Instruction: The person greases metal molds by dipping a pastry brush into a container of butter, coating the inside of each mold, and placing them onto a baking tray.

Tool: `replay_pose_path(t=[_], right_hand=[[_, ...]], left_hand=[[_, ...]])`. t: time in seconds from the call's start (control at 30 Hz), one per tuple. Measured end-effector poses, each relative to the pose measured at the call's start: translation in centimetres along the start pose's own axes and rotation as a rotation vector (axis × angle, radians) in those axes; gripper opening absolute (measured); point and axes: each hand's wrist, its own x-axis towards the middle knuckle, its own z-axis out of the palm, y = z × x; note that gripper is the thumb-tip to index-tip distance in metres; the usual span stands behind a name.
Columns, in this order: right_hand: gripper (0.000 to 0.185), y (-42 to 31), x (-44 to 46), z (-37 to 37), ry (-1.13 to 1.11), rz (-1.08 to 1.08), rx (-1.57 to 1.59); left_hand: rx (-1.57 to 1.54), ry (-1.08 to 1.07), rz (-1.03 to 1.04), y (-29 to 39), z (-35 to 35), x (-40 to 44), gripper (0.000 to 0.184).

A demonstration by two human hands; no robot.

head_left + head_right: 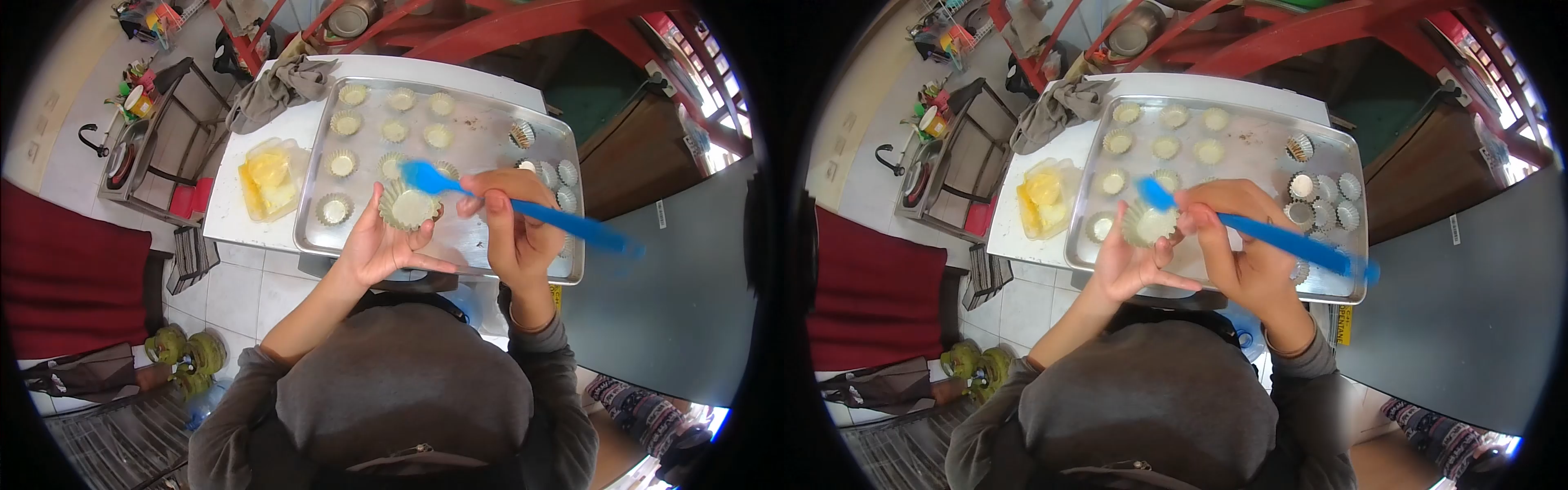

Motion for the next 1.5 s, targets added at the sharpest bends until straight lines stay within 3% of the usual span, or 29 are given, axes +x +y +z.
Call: replay_pose_path(t=[0.03,0.17,0.27,0.37,0.4,0.5,0.53,0.63,0.7,0.77,0.8,0.9,1.0,1.1,1.13,1.23,1.37,1.4,1.5], right_hand=[[0.013,-0.4,-0.1,-0.4,-0.042,0.062,0.036],[0.009,0.2,0.5,1.4,0.031,-0.191,-0.097],[0.011,-2.1,-0.1,0.4,0.119,-0.063,-0.109],[0.007,-1.6,-2.1,0.4,0.114,-0.039,-0.011],[0.006,-1.9,-2.2,0.9,0.034,-0.007,-0.064],[0.006,-2.5,-2.4,0.6,-0.181,0.103,-0.008],[0.008,-1.8,-3.1,0.2,-0.072,0.102,0.138],[0.009,-1.9,-2.5,0.3,-0.019,0.011,-0.064],[0.009,-1.7,-3.1,1.3,-0.081,0.078,0.004],[0.011,-1.8,-4.0,0.7,-0.161,0.207,0.112],[0.012,-1.3,-4.1,0.6,-0.077,0.128,0.177],[0.011,-0.7,-3.0,1.3,-0.082,-0.061,-0.032],[0.011,-0.9,-3.2,0.4,-0.161,0.031,0.014],[0.013,0.2,-2.8,-0.8,0.049,-0.005,-0.114],[0.012,-0.1,-2.2,-0.2,0.066,0.088,-0.091],[0.010,2.9,-1.0,-0.1,-0.024,-0.155,-0.321],[0.010,1.4,-0.9,-0.9,0.168,-0.057,-0.256],[0.010,1.7,-1.5,-0.4,0.096,-0.024,-0.051],[0.011,2.0,-0.9,0.5,-0.112,-0.189,-0.402]], left_hand=[[0.008,-0.025,-0.010,0.0,-0.1,-0.1,0.070],[0.033,-0.047,-0.047,0.1,-0.9,0.0,0.071],[0.149,-0.008,0.015,0.4,-1.0,-0.4,0.073],[0.537,0.071,0.147,1.1,0.0,-0.3,0.082],[0.563,0.077,0.161,1.6,0.1,-0.1,0.095],[0.646,-0.102,0.179,3.5,-0.7,0.3,0.102],[0.644,-0.113,0.196,3.9,-0.9,0.3,0.105],[0.610,-0.158,0.215,4.1,-1.3,0.7,0.110],[0.577,-0.204,0.200,4.1,-1.1,1.2,0.112],[0.610,-0.166,0.220,4.4,-1.0,1.2,0.111],[0.619,-0.145,0.232,4.3,-1.1,1.0,0.110],[0.630,-0.136,0.241,3.4,-1.0,1.4,0.103],[0.677,0.106,0.361,2.1,0.4,1.4,0.088],[0.657,0.400,0.449,1.1,0.5,1.3,0.071],[0.657,0.405,0.436,0.6,0.8,1.3,0.067],[0.637,0.404,0.406,-0.9,2.3,1.3,0.058],[0.483,0.388,0.420,-1.2,2.6,1.1,0.055],[0.436,0.397,0.414,-1.3,2.5,1.0,0.055],[0.465,0.432,0.428,-1.6,2.6,1.2,0.056]])
